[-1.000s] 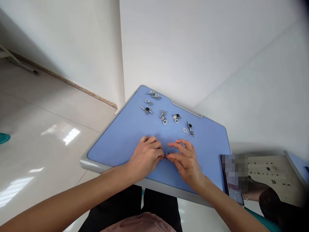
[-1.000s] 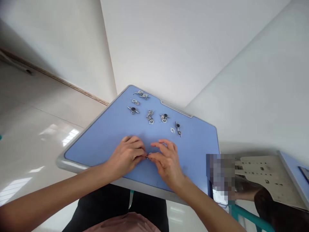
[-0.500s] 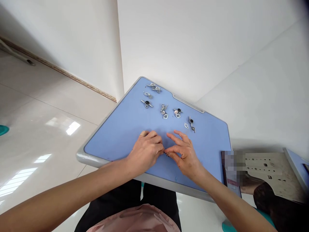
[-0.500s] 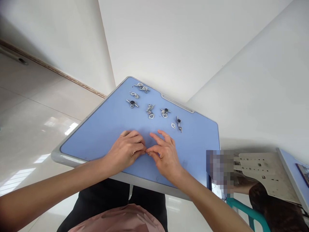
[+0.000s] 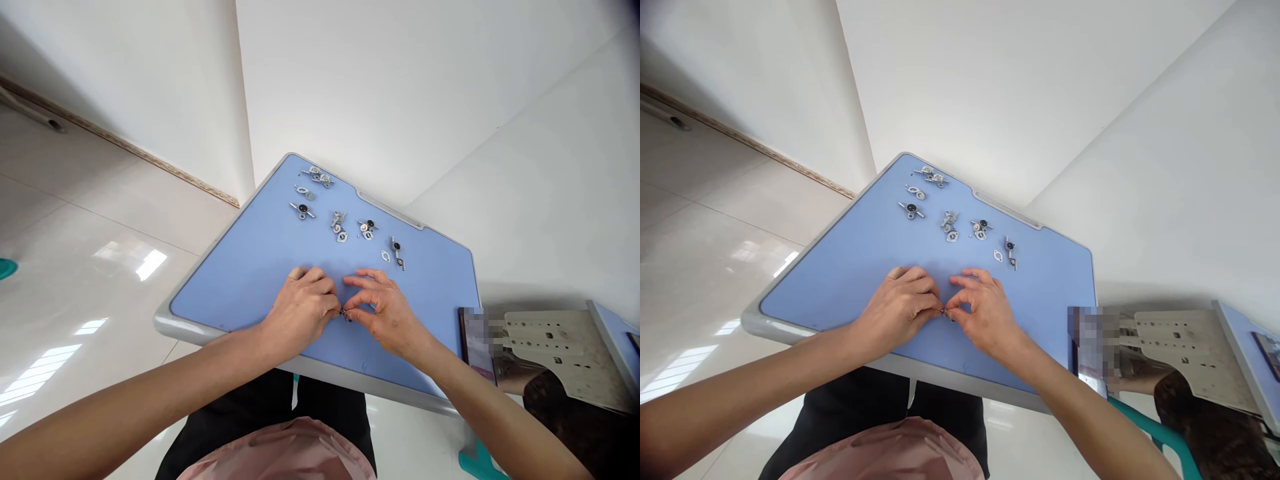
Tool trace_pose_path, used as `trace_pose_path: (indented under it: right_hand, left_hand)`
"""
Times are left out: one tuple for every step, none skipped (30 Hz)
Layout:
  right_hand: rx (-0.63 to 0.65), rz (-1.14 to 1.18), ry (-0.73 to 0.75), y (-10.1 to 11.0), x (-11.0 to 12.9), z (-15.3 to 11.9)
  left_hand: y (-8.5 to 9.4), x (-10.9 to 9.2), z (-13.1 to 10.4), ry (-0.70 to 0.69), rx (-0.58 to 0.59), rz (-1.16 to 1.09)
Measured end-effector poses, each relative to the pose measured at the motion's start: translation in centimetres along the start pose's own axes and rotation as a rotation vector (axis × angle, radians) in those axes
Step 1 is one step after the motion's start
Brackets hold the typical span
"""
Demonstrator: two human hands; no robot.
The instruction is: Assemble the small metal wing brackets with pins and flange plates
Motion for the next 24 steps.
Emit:
trace_pose_path:
  right_hand:
    - [-0.010,-0.046,0.047,0.1,0.4,-0.1]
    - [-0.025,-0.093,0.103,0.1,0.8,-0.3]
    - [-0.040,-0.140,0.164,0.1,1.3,-0.5]
    - [-0.059,-0.186,0.221,0.1,1.8,-0.8]
    - [-0.078,-0.232,0.269,0.0,2.3,-1.0]
    - [-0.099,-0.277,0.305,0.0,2.7,-1.3]
    - [-0.115,-0.315,0.330,-0.1,3.0,-1.5]
    - [-0.127,-0.341,0.342,-0.1,3.1,-1.6]
    - [-0.132,-0.350,0.343,-0.1,3.2,-1.7]
    - [-0.129,-0.346,0.337,-0.1,3.1,-1.7]
    - [-0.119,-0.335,0.329,-0.1,3.0,-1.7]
    - [-0.101,-0.326,0.320,0.0,2.9,-1.6]
    - [-0.077,-0.327,0.314,0.0,2.8,-1.5]
    - [-0.049,-0.340,0.312,0.1,2.8,-1.4]
    - [-0.019,-0.360,0.313,0.1,2.9,-1.2]
    - [0.009,-0.385,0.315,0.2,3.0,-1.1]
    - [0.033,-0.411,0.319,0.2,3.2,-0.9]
    - [0.053,-0.437,0.324,0.2,3.4,-0.8]
    - [0.068,-0.463,0.330,0.3,3.7,-0.6]
    - [0.081,-0.491,0.337,0.3,3.9,-0.5]
    - [0.092,-0.521,0.345,0.2,4.2,-0.4]
    - [0.101,-0.553,0.353,0.2,4.4,-0.3]
    - [0.110,-0.585,0.360,0.1,4.5,-0.1]
    - [0.118,-0.617,0.367,0.0,4.7,0.0]
  left_hand:
    - [0.0,0.0,0.0,-0.002,0.000,0.002]
    - [0.0,-0.1,0.0,-0.003,0.000,0.005]
    - [0.0,-0.1,0.0,-0.004,0.000,0.008]
    - [0.0,-0.1,0.0,-0.003,0.000,0.012]
    - [0.0,-0.2,0.0,-0.001,0.001,0.015]
    - [0.0,-0.1,0.0,0.004,0.003,0.017]
    - [0.0,-0.1,0.0,0.008,0.006,0.019]
    - [-0.1,-0.1,0.0,0.012,0.009,0.020]
    - [-0.1,-0.1,0.0,0.015,0.011,0.022]
    - [-0.1,-0.1,-0.1,0.015,0.014,0.022]
    - [-0.1,-0.1,-0.1,0.014,0.017,0.021]
    - [-0.1,-0.1,-0.1,0.012,0.019,0.019]
    - [-0.2,-0.1,-0.1,0.009,0.022,0.017]
    - [-0.2,-0.1,-0.1,0.006,0.026,0.015]
    - [-0.2,-0.1,-0.1,0.005,0.030,0.013]
    - [-0.2,-0.2,0.0,0.006,0.034,0.013]
    - [-0.2,-0.2,0.0,0.008,0.036,0.013]
    - [-0.2,-0.2,0.0,0.009,0.036,0.014]
    - [-0.2,-0.2,0.0,0.009,0.036,0.015]
    - [-0.1,-0.2,0.0,0.008,0.034,0.015]
    - [-0.1,-0.2,0.0,0.006,0.032,0.015]
    - [0.0,-0.2,0.0,0.004,0.030,0.014]
    - [0.0,-0.2,0.0,0.003,0.030,0.015]
    - [0.0,-0.2,0.0,0.003,0.032,0.016]
Point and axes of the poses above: each hand's wrist, its own z-axis towards the middle knuckle, its own y-axis out of the back of the hand, x = y × z, the point moved 7 cm from there along z, towards the middle knuckle, and after that the axes turned 1 degree about z, right-handed, at the moved point
